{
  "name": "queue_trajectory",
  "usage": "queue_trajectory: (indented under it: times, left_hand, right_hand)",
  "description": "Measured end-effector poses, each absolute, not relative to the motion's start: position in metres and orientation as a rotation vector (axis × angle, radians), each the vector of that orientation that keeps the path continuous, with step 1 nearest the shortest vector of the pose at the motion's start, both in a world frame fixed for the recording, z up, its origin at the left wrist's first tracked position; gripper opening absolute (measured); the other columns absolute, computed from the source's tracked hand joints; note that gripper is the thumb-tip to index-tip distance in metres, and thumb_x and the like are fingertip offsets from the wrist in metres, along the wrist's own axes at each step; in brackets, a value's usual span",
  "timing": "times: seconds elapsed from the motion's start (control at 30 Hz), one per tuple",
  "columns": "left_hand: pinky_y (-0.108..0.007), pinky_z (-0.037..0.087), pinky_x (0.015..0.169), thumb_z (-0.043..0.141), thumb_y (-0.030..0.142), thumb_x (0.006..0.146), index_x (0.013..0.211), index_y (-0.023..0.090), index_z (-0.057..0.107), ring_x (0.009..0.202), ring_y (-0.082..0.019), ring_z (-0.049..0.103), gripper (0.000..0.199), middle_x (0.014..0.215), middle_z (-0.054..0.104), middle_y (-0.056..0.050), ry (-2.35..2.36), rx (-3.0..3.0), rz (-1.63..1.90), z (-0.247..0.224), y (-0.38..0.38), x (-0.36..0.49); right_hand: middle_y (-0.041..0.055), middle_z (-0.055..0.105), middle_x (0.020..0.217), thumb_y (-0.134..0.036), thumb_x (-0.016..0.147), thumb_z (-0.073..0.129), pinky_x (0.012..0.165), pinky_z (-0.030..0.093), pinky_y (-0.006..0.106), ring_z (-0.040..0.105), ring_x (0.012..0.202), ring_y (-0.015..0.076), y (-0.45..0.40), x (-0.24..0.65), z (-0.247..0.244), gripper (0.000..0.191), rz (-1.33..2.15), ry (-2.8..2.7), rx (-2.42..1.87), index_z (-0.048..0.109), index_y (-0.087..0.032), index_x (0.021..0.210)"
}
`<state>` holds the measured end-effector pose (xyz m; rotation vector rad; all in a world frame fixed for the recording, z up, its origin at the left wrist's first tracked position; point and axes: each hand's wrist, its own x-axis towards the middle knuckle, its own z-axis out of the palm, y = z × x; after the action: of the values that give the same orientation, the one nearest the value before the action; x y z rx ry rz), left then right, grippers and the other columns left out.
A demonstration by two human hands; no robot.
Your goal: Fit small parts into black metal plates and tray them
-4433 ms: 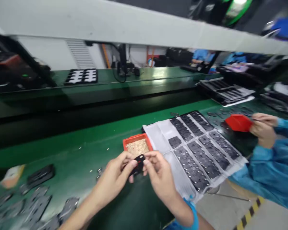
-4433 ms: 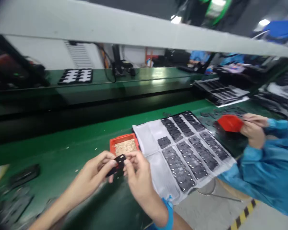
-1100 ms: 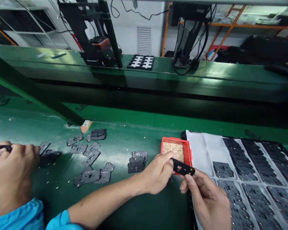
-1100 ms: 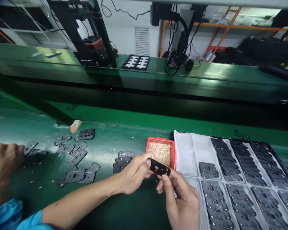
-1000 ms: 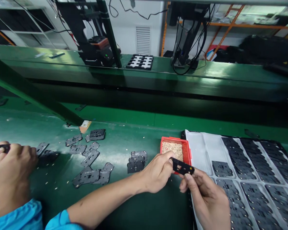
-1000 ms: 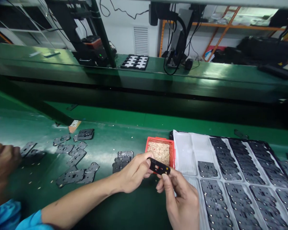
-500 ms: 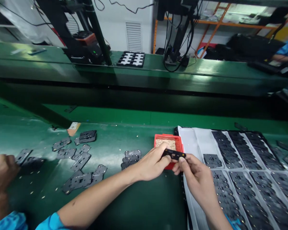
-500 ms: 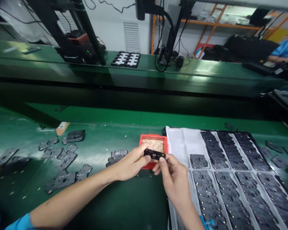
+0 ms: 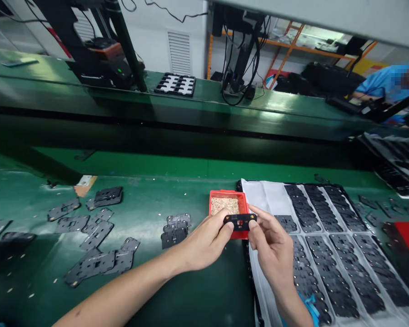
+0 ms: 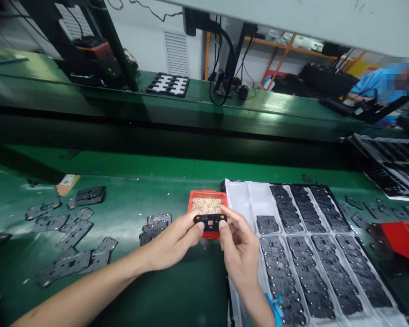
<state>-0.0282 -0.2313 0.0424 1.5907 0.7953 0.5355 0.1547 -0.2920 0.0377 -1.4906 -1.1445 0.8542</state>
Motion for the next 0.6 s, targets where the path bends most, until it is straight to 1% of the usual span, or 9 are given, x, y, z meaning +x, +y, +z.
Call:
queue_trajectory:
  times: [0.1, 0.23, 0.37, 0.47, 0.6]
  left_hand:
    - [-0.031, 0.044, 0.069, 0.034, 0.038, 0.111, 0.097, 0.021, 0.046, 0.077, -0.017, 0.052, 0.025, 0.084, 0.055, -0.001, 0.810, 1.601, 0.501, 0.052, -0.239, -0.031]
    - [-0.032, 0.041, 0.071, 0.031, 0.041, 0.111, 0.093, 0.023, 0.042, 0.077, -0.018, 0.051, 0.027, 0.080, 0.051, 0.001, 0.817, 1.608, 0.437, 0.064, -0.244, -0.034]
    - [-0.033, 0.039, 0.073, 0.029, 0.040, 0.111, 0.093, 0.023, 0.040, 0.078, -0.018, 0.050, 0.028, 0.083, 0.050, 0.001, 0.824, 1.645, 0.410, 0.067, -0.248, -0.035]
    - [-0.032, 0.037, 0.072, 0.029, 0.038, 0.111, 0.093, 0.023, 0.039, 0.077, -0.017, 0.048, 0.026, 0.086, 0.050, 0.001, 0.813, 1.682, 0.413, 0.066, -0.251, -0.035]
    - [-0.031, 0.037, 0.071, 0.032, 0.035, 0.110, 0.092, 0.023, 0.039, 0.076, -0.016, 0.047, 0.023, 0.083, 0.049, 0.002, 0.792, 1.668, 0.424, 0.068, -0.252, -0.037]
  right_hand:
    - [-0.0031, 0.063, 0.069, -0.035, 0.101, 0.069, 0.047, 0.045, 0.022, 0.054, 0.051, 0.0093, -0.297, 0.152, 0.040, 0.020, 0.823, -1.146, -1.433, 0.077, -0.024, 0.116]
    - [-0.0022, 0.064, 0.073, -0.035, 0.100, 0.070, 0.045, 0.042, 0.022, 0.052, 0.047, 0.0078, -0.300, 0.153, 0.040, 0.015, 0.868, -1.102, -1.363, 0.078, -0.023, 0.105]
    - [-0.0022, 0.061, 0.072, -0.037, 0.099, 0.073, 0.044, 0.036, 0.021, 0.045, 0.046, 0.0063, -0.303, 0.155, 0.035, 0.017, 0.952, -1.010, -1.329, 0.076, -0.020, 0.101]
    - [-0.0036, 0.055, 0.070, -0.040, 0.098, 0.074, 0.042, 0.031, 0.021, 0.038, 0.046, 0.0056, -0.304, 0.156, 0.032, 0.021, 0.994, -0.959, -1.304, 0.075, -0.019, 0.097]
    - [-0.0053, 0.049, 0.068, -0.044, 0.097, 0.073, 0.041, 0.026, 0.020, 0.030, 0.046, 0.0053, -0.307, 0.153, 0.032, 0.026, 1.014, -0.937, -1.308, 0.071, -0.019, 0.091]
